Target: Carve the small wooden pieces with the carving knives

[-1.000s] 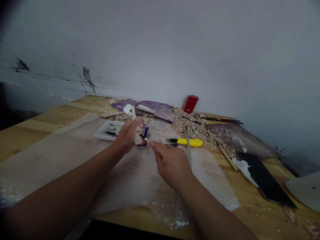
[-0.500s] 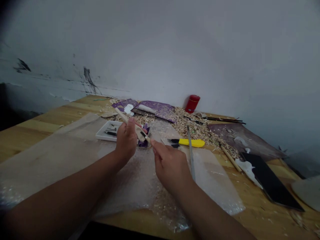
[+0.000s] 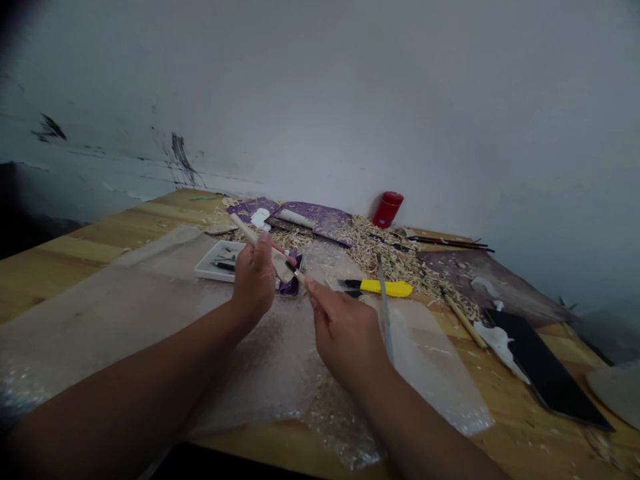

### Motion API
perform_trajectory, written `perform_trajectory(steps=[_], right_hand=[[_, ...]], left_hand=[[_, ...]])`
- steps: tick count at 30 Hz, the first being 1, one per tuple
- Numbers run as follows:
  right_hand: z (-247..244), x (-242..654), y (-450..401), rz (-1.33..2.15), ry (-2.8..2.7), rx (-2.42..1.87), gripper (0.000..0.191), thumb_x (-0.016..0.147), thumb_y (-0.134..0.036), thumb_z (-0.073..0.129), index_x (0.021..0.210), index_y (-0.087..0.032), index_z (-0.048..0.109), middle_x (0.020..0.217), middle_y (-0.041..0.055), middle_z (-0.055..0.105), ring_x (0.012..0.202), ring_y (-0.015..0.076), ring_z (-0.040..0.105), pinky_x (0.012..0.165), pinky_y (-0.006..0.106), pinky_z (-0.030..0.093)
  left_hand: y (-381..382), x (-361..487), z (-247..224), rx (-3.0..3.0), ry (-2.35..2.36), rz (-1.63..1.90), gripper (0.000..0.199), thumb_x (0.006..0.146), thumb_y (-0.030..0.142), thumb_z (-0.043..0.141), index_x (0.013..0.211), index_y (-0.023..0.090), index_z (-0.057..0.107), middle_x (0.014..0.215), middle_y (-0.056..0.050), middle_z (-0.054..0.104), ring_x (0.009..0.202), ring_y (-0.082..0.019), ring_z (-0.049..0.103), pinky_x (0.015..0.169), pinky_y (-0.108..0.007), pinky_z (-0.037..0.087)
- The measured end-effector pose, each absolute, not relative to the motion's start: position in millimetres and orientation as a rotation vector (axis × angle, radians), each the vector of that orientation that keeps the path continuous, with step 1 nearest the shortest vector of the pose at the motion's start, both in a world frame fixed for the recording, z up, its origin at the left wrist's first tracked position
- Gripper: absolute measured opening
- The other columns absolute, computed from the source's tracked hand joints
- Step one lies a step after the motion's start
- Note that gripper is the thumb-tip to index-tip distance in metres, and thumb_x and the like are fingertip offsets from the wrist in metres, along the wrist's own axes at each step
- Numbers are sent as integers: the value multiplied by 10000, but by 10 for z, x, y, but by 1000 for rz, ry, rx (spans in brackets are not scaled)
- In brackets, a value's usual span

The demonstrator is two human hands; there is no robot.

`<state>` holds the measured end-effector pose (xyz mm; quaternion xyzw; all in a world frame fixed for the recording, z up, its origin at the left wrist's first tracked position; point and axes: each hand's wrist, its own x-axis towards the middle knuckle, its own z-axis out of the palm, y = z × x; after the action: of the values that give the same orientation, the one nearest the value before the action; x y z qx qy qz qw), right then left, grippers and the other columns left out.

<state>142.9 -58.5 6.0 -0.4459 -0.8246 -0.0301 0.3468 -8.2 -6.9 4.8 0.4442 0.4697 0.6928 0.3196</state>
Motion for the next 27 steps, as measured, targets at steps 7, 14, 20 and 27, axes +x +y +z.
perform_trajectory(steps=[7,14,20,27], right_hand=[[59,1411,-618,-61,-2133,-1167,301,850,-213,407,1106,-212,567,934,51,682,758,159,642,684,292,514],[51,1362,-616,-46,-2092,-1131,295,839,-177,411,1084,-180,575,981,56,672,804,155,640,704,282,515],[56,1368,-610,-91,-2144,-1148,313,833,-170,410,1101,-171,573,958,82,672,801,179,637,713,321,512],[52,1384,-543,153,-2066,-1144,280,841,-190,412,1061,-200,584,932,40,676,744,148,640,680,282,515]], left_hand=[[-132,-35,147,1060,1214,1763,373,789,509,380,651,174,470,475,0,552,343,-85,431,356,-209,320],[-65,-40,101,990,1101,1758,370,772,524,379,665,180,461,453,10,540,343,-101,462,355,-213,356],[1,-52,37,923,982,1719,352,756,518,403,677,179,456,426,22,509,324,-105,448,338,-216,362],[22,-43,35,878,974,1722,334,743,505,430,670,180,449,426,36,479,326,-105,447,344,-222,373]])
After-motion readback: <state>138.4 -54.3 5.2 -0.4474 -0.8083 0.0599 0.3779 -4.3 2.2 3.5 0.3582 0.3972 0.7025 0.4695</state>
